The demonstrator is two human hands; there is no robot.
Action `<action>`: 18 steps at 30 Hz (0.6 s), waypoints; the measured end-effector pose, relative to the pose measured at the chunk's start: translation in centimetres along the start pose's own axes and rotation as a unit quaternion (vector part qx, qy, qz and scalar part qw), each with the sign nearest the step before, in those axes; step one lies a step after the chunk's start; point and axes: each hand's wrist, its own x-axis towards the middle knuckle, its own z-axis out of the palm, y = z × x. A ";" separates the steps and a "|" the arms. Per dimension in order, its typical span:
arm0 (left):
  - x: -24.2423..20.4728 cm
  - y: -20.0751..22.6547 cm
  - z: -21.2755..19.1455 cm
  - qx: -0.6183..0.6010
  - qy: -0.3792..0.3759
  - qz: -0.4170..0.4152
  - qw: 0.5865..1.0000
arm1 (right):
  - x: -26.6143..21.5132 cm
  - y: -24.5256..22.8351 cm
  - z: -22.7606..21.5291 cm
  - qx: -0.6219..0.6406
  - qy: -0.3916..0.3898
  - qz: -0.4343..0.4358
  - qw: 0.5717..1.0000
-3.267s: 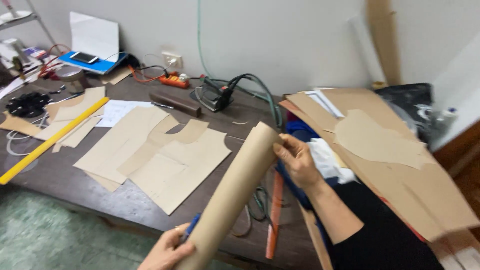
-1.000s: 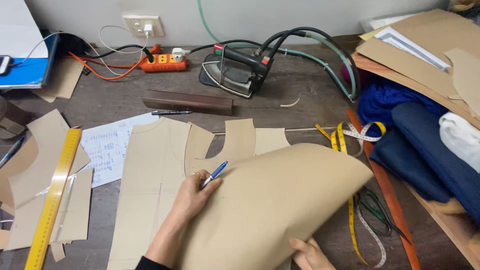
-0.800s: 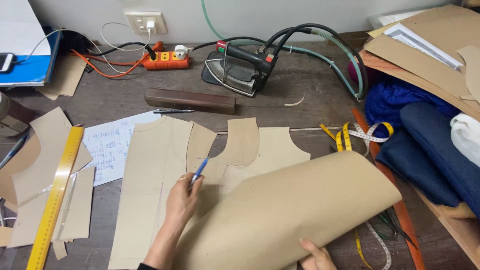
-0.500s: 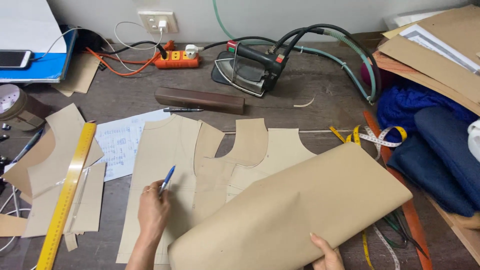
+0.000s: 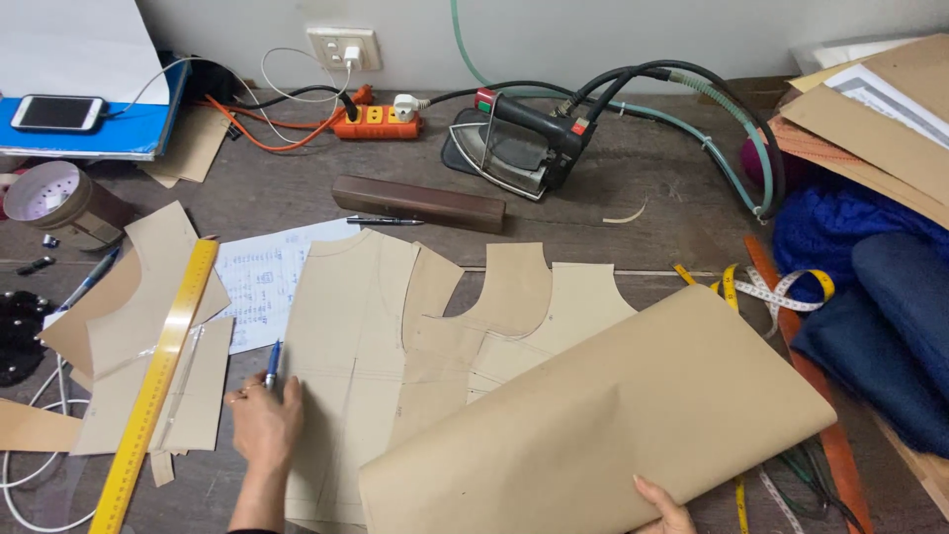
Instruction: The person marks lines on a paper pattern piece using a blue pen and a yellow ruler. They then retrieve a large roll of brown paper, unroll it, and place it on the table. Finally, they arrange several cut pattern pieces on the brown paper.
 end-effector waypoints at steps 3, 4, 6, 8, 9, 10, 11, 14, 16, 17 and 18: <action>2.0 -0.6 -0.9 0.010 -0.037 -0.040 0.998 | -0.5 -0.2 0.6 -0.041 0.005 -0.038 0.998; 2.4 -0.6 -1.0 0.011 -0.062 -0.052 0.997 | 0.6 0.1 0.2 -0.053 0.005 -0.070 0.996; 2.9 -0.5 -1.1 0.013 -0.089 -0.064 0.994 | 1.1 0.3 0.0 -0.064 0.005 -0.103 0.993; 2.9 -0.2 -1.0 0.005 -0.125 -0.065 0.990 | 0.1 -0.3 0.5 -0.064 0.014 -0.061 0.996; 2.9 0.0 -1.1 0.006 -0.124 -0.064 0.990 | -0.4 -0.5 0.8 -0.063 0.014 -0.060 0.996; 2.9 0.2 -1.1 -0.005 -0.144 -0.074 0.987 | -0.9 -0.6 1.0 -0.073 0.007 -0.088 0.993; 2.8 0.5 -1.0 -0.015 -0.165 -0.082 0.983 | -1.5 -0.7 1.0 -0.081 0.001 -0.116 0.990; 0.6 2.8 -3.2 -0.020 -0.195 -0.069 0.978 | -5.4 -1.5 3.5 0.023 -0.024 -0.055 0.998; 1.1 1.9 -2.0 -0.003 -0.195 -0.060 0.979 | -5.7 -1.9 3.6 0.025 -0.027 -0.033 0.999; 1.3 1.3 -1.4 0.014 -0.193 -0.055 0.979 | -5.8 -2.0 3.7 0.024 -0.032 -0.010 0.999; 1.3 0.9 -0.9 0.014 -0.193 -0.054 0.980 | -5.0 -1.7 3.3 0.024 -0.033 -0.010 0.999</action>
